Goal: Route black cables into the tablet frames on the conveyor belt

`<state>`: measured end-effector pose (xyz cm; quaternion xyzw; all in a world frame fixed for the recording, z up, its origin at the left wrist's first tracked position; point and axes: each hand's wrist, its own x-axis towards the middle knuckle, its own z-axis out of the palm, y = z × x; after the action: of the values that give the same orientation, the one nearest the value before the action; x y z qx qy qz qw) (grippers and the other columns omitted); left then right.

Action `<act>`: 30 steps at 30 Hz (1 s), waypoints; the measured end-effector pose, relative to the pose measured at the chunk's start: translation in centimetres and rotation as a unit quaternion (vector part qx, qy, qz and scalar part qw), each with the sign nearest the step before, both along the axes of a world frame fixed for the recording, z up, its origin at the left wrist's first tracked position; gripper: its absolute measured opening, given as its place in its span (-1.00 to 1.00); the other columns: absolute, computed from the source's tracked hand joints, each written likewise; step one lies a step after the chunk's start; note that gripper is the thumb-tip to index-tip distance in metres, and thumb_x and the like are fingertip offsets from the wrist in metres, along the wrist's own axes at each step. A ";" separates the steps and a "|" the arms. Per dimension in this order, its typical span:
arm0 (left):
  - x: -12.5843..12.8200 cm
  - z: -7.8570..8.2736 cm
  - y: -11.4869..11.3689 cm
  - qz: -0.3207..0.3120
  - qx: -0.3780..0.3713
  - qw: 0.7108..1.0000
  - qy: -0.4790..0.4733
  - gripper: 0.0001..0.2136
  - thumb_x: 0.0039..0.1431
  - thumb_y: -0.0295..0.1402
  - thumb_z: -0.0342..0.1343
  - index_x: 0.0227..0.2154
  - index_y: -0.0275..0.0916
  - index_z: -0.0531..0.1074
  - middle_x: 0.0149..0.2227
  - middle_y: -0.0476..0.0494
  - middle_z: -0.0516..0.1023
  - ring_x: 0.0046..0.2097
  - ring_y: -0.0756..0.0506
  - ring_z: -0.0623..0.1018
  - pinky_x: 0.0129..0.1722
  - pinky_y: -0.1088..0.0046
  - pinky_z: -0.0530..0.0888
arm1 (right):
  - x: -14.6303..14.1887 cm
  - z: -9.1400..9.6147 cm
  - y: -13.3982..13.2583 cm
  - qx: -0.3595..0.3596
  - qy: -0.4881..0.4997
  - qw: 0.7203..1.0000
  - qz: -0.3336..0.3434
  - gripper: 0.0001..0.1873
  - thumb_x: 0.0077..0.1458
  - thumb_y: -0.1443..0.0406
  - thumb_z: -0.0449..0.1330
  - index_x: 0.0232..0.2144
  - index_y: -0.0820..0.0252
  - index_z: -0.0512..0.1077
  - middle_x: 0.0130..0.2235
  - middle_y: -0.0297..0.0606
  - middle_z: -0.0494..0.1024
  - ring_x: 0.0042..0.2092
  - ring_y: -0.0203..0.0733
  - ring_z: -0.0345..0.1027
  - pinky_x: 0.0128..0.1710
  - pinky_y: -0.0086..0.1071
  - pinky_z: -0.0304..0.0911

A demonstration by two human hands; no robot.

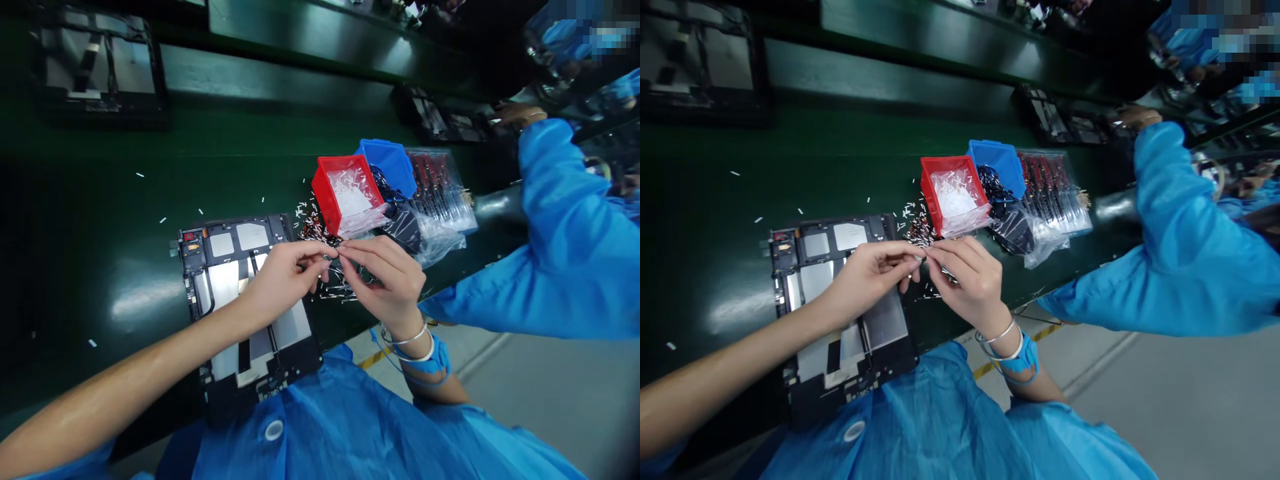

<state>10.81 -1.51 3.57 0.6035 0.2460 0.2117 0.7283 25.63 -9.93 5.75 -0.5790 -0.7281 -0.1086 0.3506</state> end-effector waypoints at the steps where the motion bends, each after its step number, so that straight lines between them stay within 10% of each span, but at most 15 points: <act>1: 0.0 0.2 0.2 -0.002 -0.026 1.000 0.003 -0.85 0.10 -0.54 0.03 -0.32 -0.32 0.49 -0.52 -0.01 0.48 -0.56 0.10 0.43 -0.60 0.64 0.33 | 0.2 -0.1 0.2 0.011 -0.014 1.000 -0.004 -0.82 0.04 0.51 0.22 -0.32 0.19 0.48 -0.35 -0.21 0.63 -0.32 -0.22 0.49 -0.33 -0.31 0.43; 11: 0.0 0.5 2.1 -0.001 -0.188 0.982 0.024 -0.93 0.00 -0.53 0.14 -0.40 -0.36 0.46 -0.53 -0.09 0.56 -0.54 -0.01 0.55 -0.71 0.63 0.33 | 0.4 -1.3 2.3 0.033 0.024 0.998 -0.054 -0.85 0.11 0.49 0.18 -0.35 0.14 0.46 -0.37 -0.29 0.63 -0.34 -0.26 0.50 -0.30 -0.35 0.41; 30: 0.2 0.2 1.4 0.062 -0.081 0.994 0.037 -0.87 0.11 -0.56 0.07 -0.41 -0.36 0.52 -0.56 -0.03 0.48 -0.58 0.07 0.49 -0.70 0.68 0.31 | -1.4 -2.6 1.9 0.027 0.018 0.999 -0.026 -0.89 0.11 0.46 0.21 -0.33 0.17 0.45 -0.33 -0.20 0.63 -0.28 -0.23 0.50 -0.31 -0.31 0.42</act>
<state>11.00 -0.08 3.76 0.5334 0.3264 0.2136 0.7505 24.23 -8.06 3.10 -0.5899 -0.7030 -0.1270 0.3763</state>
